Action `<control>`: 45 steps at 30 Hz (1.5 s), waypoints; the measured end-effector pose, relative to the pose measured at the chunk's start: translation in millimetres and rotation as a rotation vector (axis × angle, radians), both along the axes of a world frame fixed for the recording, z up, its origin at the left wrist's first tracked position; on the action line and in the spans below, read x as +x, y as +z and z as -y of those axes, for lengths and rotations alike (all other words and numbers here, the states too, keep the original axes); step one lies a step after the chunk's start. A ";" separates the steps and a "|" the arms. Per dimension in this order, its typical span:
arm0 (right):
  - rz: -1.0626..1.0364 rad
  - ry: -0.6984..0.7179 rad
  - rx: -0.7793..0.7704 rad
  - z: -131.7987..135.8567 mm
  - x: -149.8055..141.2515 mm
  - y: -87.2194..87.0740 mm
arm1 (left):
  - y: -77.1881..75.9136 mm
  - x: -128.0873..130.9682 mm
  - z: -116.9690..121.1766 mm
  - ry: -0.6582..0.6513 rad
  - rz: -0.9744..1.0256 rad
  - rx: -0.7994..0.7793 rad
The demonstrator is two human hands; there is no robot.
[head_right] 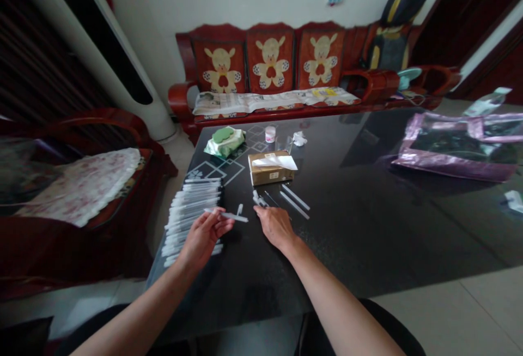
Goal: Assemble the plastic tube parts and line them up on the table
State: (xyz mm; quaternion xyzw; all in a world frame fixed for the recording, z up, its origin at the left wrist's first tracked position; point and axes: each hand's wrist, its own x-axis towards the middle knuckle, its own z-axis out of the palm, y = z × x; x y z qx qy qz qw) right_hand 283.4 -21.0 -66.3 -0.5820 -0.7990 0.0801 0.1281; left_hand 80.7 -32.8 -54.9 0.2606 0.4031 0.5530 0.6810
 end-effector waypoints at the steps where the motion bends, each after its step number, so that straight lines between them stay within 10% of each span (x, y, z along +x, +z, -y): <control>1: 0.028 0.007 -0.011 -0.8 -2.2 -1.2 | -0.2 0.9 0.3 -0.004 -0.002 0.000; 7: 0.000 -0.011 -0.030 -1.0 -2.6 -0.8 | -4.0 2.5 1.7 -0.036 0.000 0.020; 17: -1.192 -0.109 -0.450 16.6 -0.4 14.7 | -1.2 -0.6 -2.4 0.034 0.006 0.032; 45: -1.231 -0.075 -0.425 20.8 -7.2 13.9 | 0.0 5.0 2.5 0.025 -0.031 0.060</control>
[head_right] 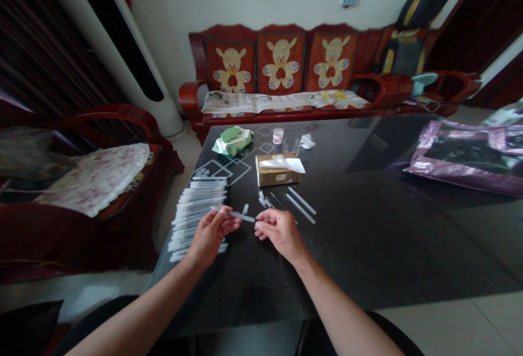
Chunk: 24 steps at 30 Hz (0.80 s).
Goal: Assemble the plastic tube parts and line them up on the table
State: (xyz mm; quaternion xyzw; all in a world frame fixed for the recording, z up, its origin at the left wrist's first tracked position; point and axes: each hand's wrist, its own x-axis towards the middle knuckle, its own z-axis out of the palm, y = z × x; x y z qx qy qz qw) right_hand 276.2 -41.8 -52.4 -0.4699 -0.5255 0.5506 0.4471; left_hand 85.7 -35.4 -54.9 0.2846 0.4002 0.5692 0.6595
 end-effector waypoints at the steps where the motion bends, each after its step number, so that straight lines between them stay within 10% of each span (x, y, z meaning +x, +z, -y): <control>1: 0.001 -0.003 -0.001 -0.1 0.0 0.0 | -0.2 -0.1 0.1 -0.001 -0.002 0.001; 24: 0.016 -0.024 0.002 1.3 -0.9 1.6 | -3.0 0.9 1.5 -0.002 -0.032 0.024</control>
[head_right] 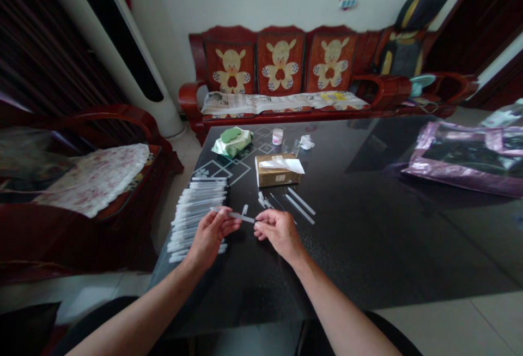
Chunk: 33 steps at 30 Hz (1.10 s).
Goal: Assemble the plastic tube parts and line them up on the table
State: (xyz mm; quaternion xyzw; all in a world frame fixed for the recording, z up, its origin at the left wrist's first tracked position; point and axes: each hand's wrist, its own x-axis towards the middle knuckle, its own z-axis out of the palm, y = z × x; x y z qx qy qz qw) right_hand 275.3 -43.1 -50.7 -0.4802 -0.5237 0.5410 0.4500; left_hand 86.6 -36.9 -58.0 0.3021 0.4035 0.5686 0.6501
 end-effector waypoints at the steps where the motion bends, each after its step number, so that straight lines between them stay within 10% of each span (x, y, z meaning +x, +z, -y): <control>1: -0.001 -0.001 -0.002 0.1 -0.2 0.4 | -0.2 0.0 0.1 -0.001 0.000 0.005; 33: -0.049 0.005 -0.123 3.6 -8.8 -5.9 | -4.6 -0.5 1.1 0.050 0.026 -0.016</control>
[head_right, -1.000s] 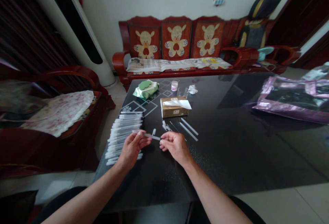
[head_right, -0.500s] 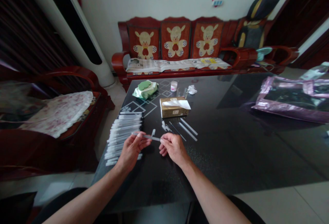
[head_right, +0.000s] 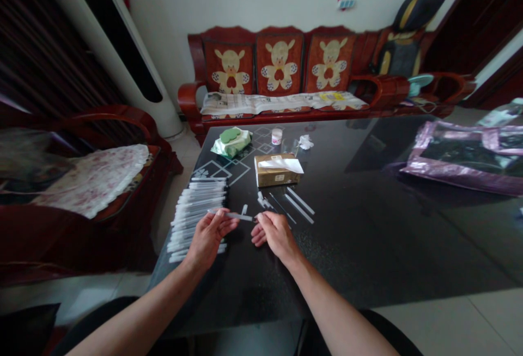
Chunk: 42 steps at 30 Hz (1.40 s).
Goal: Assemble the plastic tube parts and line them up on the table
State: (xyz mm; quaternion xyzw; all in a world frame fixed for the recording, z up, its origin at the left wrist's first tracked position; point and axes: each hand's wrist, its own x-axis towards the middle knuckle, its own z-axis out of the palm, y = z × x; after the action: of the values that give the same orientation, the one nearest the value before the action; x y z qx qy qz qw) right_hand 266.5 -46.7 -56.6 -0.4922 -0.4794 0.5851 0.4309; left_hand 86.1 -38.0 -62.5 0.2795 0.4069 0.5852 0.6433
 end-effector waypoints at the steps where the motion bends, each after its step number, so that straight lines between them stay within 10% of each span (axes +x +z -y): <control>1: 0.023 0.010 0.029 0.0 0.7 -0.5 | 0.3 -0.4 -0.1 -0.001 0.000 -0.001; 13: 0.390 0.112 0.282 4.8 4.2 1.6 | 2.3 0.9 4.0 -0.032 -0.015 0.024; 32: -0.066 0.091 -0.108 7.4 -2.5 3.2 | 4.7 0.8 5.0 -0.024 0.023 -0.034; 42: 0.668 0.156 0.493 13.9 6.8 14.4 | 2.8 0.8 5.5 -0.038 0.043 -0.051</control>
State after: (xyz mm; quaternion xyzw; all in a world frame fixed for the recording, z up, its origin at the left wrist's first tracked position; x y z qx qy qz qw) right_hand 273.3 -60.6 -42.2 -0.4991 -0.7541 0.2923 0.3110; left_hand 86.8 -43.5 -59.8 0.2580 0.4024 0.5683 0.6698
